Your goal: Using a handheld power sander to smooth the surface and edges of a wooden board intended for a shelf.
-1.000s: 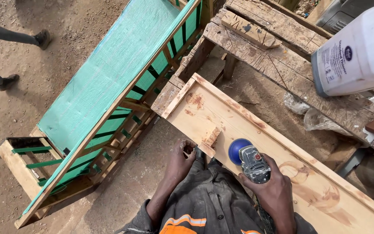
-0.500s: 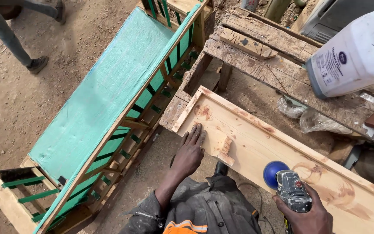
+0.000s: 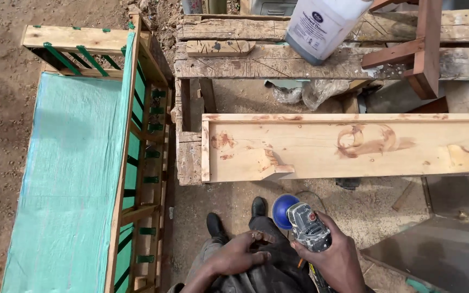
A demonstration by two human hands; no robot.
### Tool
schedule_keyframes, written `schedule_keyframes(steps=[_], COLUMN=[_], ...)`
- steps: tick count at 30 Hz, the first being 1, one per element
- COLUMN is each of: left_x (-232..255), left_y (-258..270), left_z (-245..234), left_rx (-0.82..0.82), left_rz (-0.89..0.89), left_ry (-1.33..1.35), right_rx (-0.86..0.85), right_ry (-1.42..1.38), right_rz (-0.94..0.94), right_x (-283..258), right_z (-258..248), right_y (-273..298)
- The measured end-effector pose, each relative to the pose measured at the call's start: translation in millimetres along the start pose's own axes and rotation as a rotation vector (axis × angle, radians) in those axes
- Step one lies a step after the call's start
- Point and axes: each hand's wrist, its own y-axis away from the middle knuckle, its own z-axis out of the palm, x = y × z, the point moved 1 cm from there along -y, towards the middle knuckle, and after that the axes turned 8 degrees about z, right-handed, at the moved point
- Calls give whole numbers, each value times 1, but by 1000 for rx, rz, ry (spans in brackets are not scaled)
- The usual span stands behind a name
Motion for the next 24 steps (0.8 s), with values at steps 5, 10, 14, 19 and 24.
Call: schedule_keyframes(steps=[5,10,14,19,24], left_x=[18,21,8,-16,-18], left_y=[2,1,-11,-20,-20], left_z=[41,65,87,96,89], left_rx=[-428,5,428,510,447], left_rz=[10,-37,18,-96,-261], left_ry=[164,487,1014,1156,1139], right_rx=[19,-11,32,49,52], right_ry=[-49,129,152,146,149], right_rz=[-455,-595,-684,-682,-612], right_x=[-20,-49,-64,-56,-50], right_z=[34,63,83,99,97], right_y=[9,-8,-9,-29,-36])
